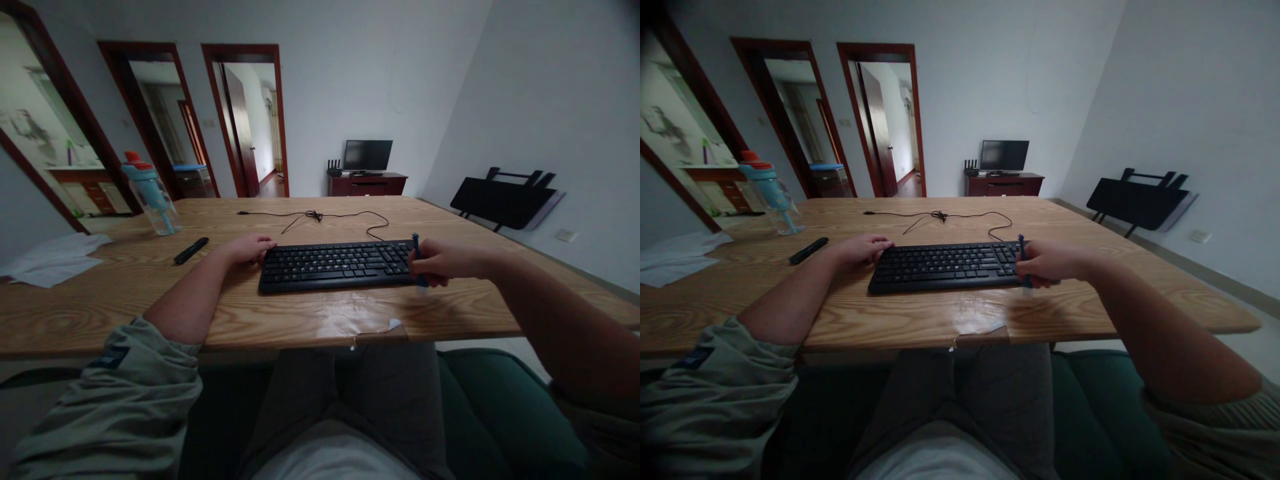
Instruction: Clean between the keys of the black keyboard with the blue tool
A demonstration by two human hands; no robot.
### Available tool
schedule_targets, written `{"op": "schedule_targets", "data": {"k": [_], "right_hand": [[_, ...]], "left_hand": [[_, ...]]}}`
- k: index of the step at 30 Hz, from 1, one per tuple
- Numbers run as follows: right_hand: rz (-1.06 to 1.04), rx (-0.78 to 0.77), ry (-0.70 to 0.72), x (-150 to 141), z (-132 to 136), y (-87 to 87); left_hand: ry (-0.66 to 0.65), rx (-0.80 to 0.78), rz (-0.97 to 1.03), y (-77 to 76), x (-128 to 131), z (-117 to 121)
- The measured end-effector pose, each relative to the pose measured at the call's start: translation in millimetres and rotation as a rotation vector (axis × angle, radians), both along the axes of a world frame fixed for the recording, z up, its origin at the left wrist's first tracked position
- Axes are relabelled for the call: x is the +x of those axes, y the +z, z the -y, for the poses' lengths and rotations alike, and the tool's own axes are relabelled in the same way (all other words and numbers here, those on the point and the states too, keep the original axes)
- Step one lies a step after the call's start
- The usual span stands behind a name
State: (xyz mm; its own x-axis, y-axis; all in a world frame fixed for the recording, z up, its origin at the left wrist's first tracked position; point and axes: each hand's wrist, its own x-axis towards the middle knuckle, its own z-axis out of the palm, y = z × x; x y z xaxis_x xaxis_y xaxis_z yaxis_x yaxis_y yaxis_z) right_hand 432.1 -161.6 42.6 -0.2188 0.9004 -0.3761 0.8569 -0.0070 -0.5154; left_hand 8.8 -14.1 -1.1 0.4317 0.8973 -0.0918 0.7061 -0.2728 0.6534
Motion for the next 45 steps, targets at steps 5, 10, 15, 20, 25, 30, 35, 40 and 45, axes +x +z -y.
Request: {"op": "schedule_targets", "data": {"k": [5,10,15,20,25,30,35,40,45], "right_hand": [[-0.29,-0.155,0.021,-16,27,-32.2],[-0.502,-0.016,-0.223,0,26,-59.0],[-0.515,0.019,-0.3,9,23,-59.8],[-0.515,0.047,-0.282,15,17,-64.5],[-0.418,-0.017,-0.15,32,10,-52.9],[-0.21,0.13,0.281,0,4,7.5],[-0.058,0.574,0.458,-58,-23,48.2],[-0.233,0.706,0.235,-80,-51,37.2],[-0.321,0.611,0.223,-76,-55,24.8]], "left_hand": [[-0.05,0.006,-0.049,-2.3,2,-4],[-0.042,0.1,-0.171,3.0,9,2],[-0.049,0.113,-0.161,7.3,15,8],[-0.071,0.096,-0.152,2.7,20,5],[-0.105,0.129,-0.223,1.8,26,3],[0.02,0.304,-0.434,28.7,52,31],[-0.234,0.489,-0.038,49.3,115,72],[-0.439,0.467,0.326,36.8,159,74],[-0.431,0.348,0.433,22.9,170,63]]}}
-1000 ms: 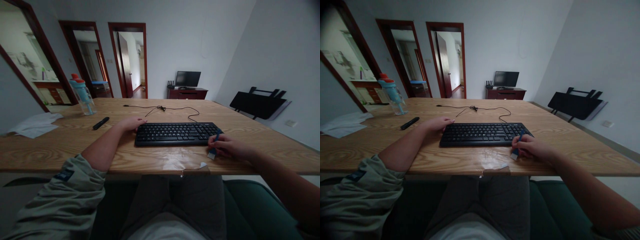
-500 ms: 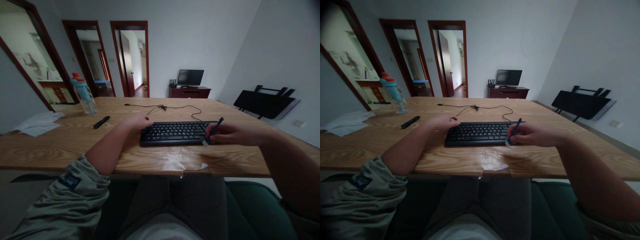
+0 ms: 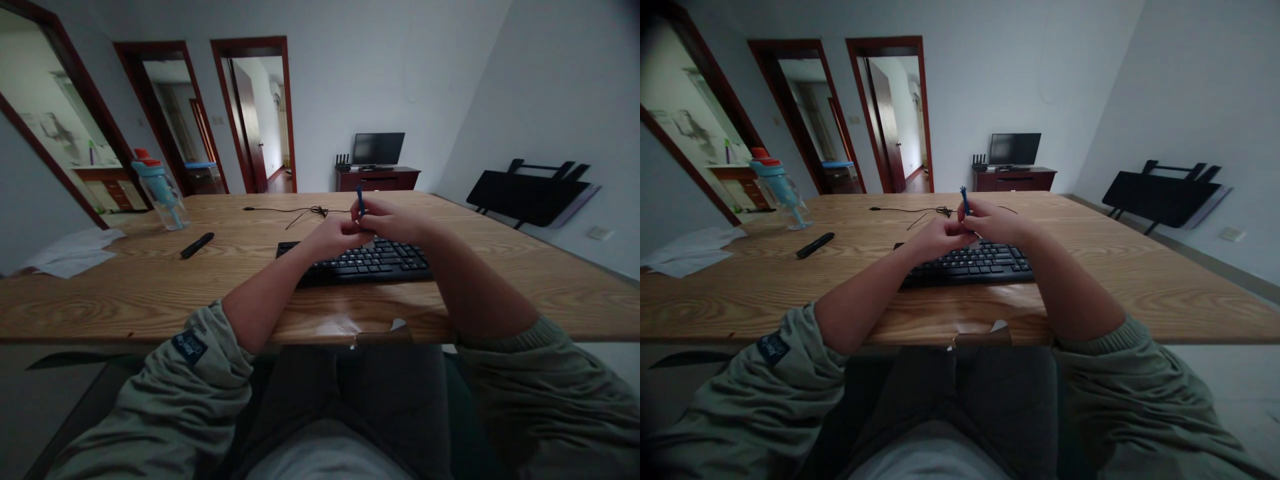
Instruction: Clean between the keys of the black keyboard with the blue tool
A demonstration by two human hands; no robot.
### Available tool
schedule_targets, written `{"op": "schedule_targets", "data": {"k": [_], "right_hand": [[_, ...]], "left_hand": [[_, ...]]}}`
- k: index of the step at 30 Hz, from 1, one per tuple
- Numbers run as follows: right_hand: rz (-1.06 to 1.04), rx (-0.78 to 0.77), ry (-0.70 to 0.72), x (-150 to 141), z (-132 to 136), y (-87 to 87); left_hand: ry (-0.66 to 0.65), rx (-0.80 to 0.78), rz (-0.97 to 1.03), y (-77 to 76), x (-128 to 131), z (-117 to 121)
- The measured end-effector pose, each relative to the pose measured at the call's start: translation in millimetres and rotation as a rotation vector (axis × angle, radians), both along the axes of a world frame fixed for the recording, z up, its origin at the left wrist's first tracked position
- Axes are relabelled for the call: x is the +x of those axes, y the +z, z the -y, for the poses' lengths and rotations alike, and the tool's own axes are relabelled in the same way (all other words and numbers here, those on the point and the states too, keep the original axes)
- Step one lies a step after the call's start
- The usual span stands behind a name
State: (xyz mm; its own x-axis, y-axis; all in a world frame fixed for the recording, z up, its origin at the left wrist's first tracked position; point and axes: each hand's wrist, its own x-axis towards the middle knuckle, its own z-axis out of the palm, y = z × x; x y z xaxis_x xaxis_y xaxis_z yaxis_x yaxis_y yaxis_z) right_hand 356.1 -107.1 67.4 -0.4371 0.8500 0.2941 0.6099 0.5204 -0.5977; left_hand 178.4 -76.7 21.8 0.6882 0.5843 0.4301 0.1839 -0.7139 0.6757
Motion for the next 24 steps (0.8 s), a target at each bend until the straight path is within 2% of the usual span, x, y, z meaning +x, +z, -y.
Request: {"op": "schedule_targets", "data": {"k": [4,6,8,11,13,15,17,20,24], "right_hand": [[-0.114,-0.089,-0.003,11,5,1.6],[-0.265,-0.108,-0.011,23,1,2.5],[-0.499,-0.045,-0.046,41,-10,2.4],[-0.842,0.062,-0.183,73,-32,-1.2],[-0.954,0.067,-0.385,95,-46,-6.8],[-0.974,0.046,-0.585,112,-56,-15.0],[-0.959,0.036,-0.676,122,-63,-24.5],[-0.918,0.023,-0.671,125,-69,-37.7],[-0.716,0.086,-0.693,119,-75,-51.0]], "left_hand": [[0.025,-0.089,0.159,-3.0,13,-2],[0.022,-0.136,0.203,-3.3,23,-2],[0.012,-0.165,0.181,-4.4,33,-1],[-0.01,-0.15,0.044,-9.1,47,2],[-0.011,-0.054,-0.11,-13.6,54,5],[0.019,0.072,-0.269,-17.7,58,6],[0.066,0.164,-0.372,-21.0,61,6],[0.124,0.224,-0.424,-23.3,63,3],[0.089,0.258,-0.482,-17.7,54,0]]}}
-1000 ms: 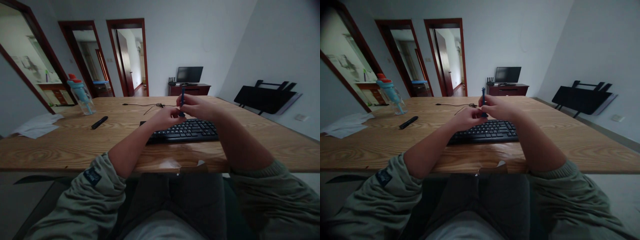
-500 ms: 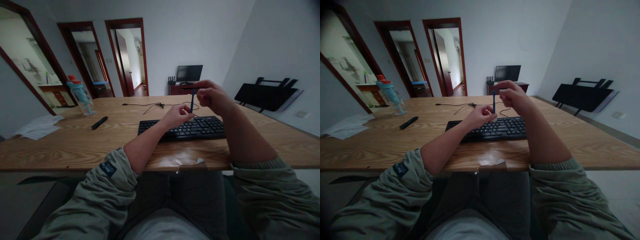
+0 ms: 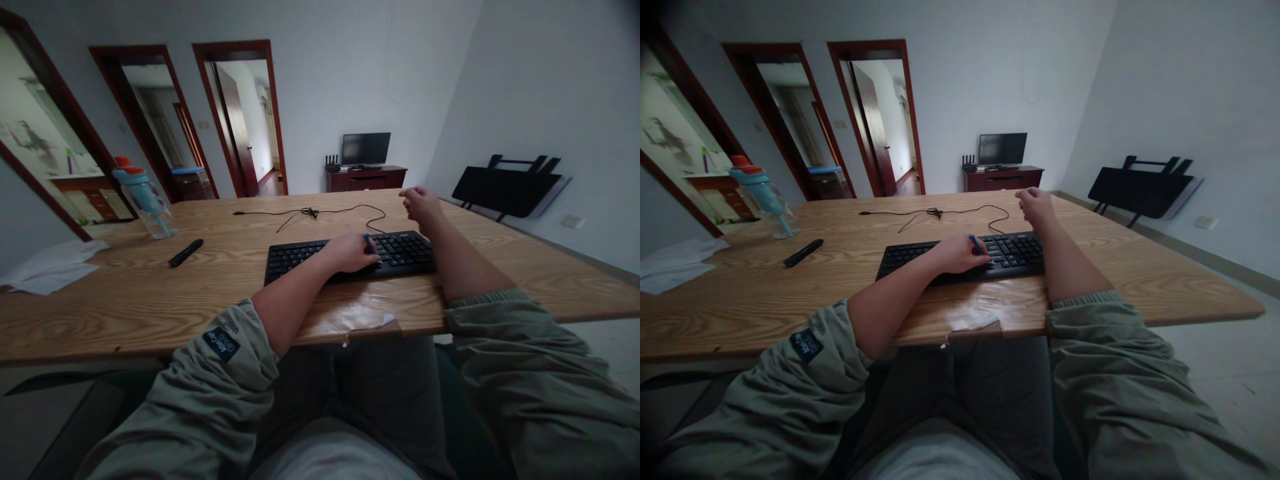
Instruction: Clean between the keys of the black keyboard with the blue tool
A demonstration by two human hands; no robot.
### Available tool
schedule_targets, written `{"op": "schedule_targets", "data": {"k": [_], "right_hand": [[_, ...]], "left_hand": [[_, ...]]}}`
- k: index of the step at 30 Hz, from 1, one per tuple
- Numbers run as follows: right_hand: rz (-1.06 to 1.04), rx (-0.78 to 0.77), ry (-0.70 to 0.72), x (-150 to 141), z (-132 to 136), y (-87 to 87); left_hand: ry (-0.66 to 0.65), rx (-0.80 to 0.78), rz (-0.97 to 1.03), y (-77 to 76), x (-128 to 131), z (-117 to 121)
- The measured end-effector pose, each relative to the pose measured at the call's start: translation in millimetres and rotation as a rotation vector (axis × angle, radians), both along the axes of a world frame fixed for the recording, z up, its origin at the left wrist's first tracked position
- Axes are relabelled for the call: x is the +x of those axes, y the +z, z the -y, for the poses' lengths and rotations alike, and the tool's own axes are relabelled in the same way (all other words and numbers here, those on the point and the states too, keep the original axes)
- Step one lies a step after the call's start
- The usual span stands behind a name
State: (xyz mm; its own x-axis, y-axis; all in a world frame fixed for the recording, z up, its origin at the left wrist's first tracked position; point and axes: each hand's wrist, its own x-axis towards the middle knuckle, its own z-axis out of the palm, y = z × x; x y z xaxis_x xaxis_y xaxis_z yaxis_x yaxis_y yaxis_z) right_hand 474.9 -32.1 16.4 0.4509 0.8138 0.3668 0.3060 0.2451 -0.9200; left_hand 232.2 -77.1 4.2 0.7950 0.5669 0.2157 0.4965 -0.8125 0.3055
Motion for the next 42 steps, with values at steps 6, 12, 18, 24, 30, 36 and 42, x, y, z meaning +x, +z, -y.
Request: {"op": "schedule_targets", "data": {"k": [6,12,18,24,30,36,42], "right_hand": [[0.538,-0.043,-0.023,-1,-10,-12.9],[0.663,-0.153,-0.029,-9,-6,-13.4],[0.689,-0.189,-0.026,-11,-6,-14.6],[0.708,-0.201,-0.02,-11,-7,-17.9],[0.699,-0.224,-0.009,-10,-7,-18.6],[0.701,-0.239,-0.001,-12,-5,-16.7],[0.732,-0.249,-0.02,-11,-7,-16.2]], "left_hand": [[0.01,-0.047,-0.155,23.3,-50,1],[0.136,-0.212,-0.25,38.6,-115,-1],[0.23,-0.279,-0.264,41.6,-159,-5],[0.288,-0.281,-0.308,43.8,-174,-3],[0.304,-0.275,-0.318,45.6,-182,-2],[0.348,-0.303,-0.344,43.9,-195,-7],[0.446,-0.292,-0.35,54.1,-210,-7]]}}
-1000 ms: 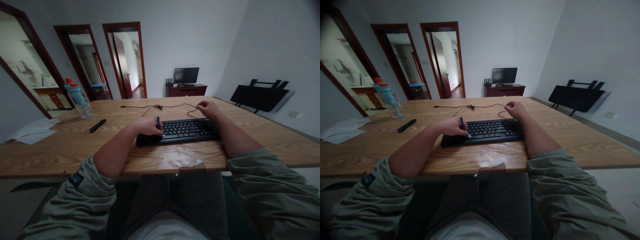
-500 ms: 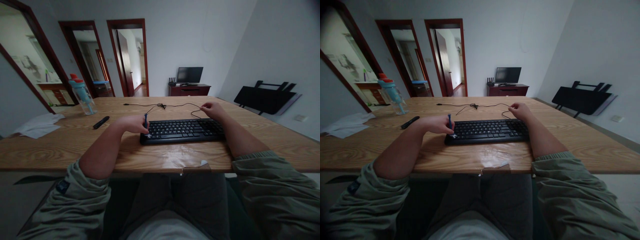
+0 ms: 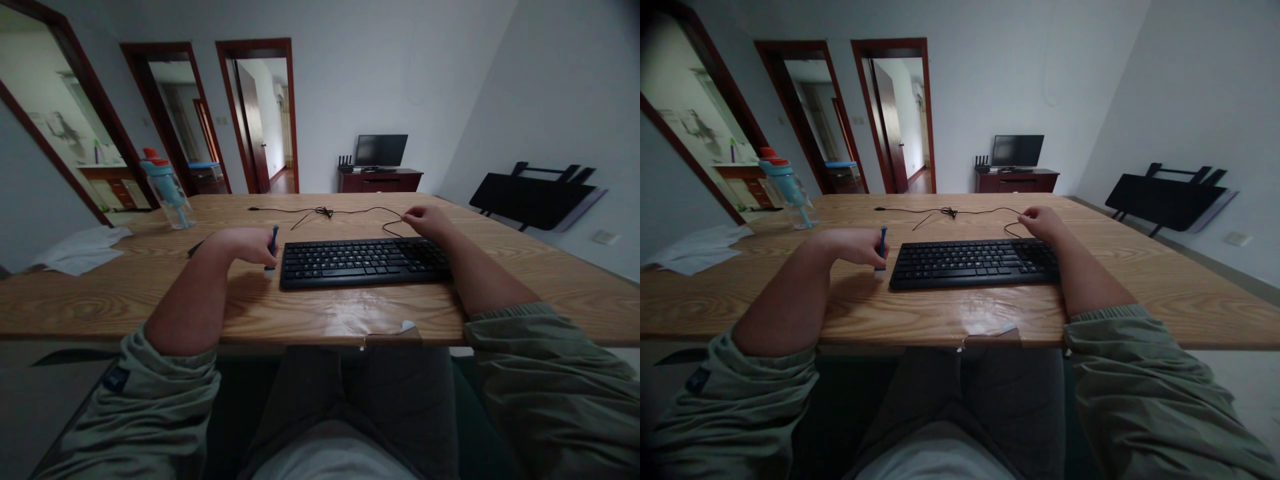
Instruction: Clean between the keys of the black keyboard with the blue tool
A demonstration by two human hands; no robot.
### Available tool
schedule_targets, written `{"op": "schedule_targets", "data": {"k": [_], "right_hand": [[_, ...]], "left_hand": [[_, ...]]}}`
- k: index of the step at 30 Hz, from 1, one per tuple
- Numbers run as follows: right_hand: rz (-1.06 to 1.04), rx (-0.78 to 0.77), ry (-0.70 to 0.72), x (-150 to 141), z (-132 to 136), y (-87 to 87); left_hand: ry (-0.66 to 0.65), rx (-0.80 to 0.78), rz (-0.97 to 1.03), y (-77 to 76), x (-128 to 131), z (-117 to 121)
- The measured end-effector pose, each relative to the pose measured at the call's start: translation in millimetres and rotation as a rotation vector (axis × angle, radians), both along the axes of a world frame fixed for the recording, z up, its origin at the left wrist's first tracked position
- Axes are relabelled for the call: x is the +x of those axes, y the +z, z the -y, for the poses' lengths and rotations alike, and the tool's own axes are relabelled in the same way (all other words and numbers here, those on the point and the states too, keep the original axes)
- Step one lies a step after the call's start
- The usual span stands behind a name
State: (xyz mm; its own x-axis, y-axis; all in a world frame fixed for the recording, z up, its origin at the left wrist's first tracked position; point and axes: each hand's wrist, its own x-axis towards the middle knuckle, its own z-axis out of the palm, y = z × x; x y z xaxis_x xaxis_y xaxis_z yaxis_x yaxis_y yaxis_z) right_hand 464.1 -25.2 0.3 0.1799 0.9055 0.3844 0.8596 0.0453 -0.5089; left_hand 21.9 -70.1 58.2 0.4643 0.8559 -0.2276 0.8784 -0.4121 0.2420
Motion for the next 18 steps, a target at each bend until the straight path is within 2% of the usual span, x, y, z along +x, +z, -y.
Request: {"op": "schedule_targets", "data": {"k": [3,6,9,12,15,18], "right_hand": [[0.014,0.003,-0.012,1,-2,-0.4],[0.019,-0.004,-0.005,1,-2,0.2],[0.017,-0.002,0.001,1,0,1.8],[0.018,-0.012,0.01,-1,0,2.7],[0.03,-0.012,0.029,-1,-1,2.0],[0.056,0.002,0.04,-2,-3,1.3]], "left_hand": [[-0.023,0.034,0.069,11.4,8,2],[-0.132,0.161,0.271,15.2,45,6],[-0.23,0.296,0.404,5.1,102,9],[-0.297,0.321,0.367,-11.5,155,6],[-0.353,0.315,0.38,-25.1,194,0],[-0.337,0.324,0.423,-33.3,220,-5]]}}
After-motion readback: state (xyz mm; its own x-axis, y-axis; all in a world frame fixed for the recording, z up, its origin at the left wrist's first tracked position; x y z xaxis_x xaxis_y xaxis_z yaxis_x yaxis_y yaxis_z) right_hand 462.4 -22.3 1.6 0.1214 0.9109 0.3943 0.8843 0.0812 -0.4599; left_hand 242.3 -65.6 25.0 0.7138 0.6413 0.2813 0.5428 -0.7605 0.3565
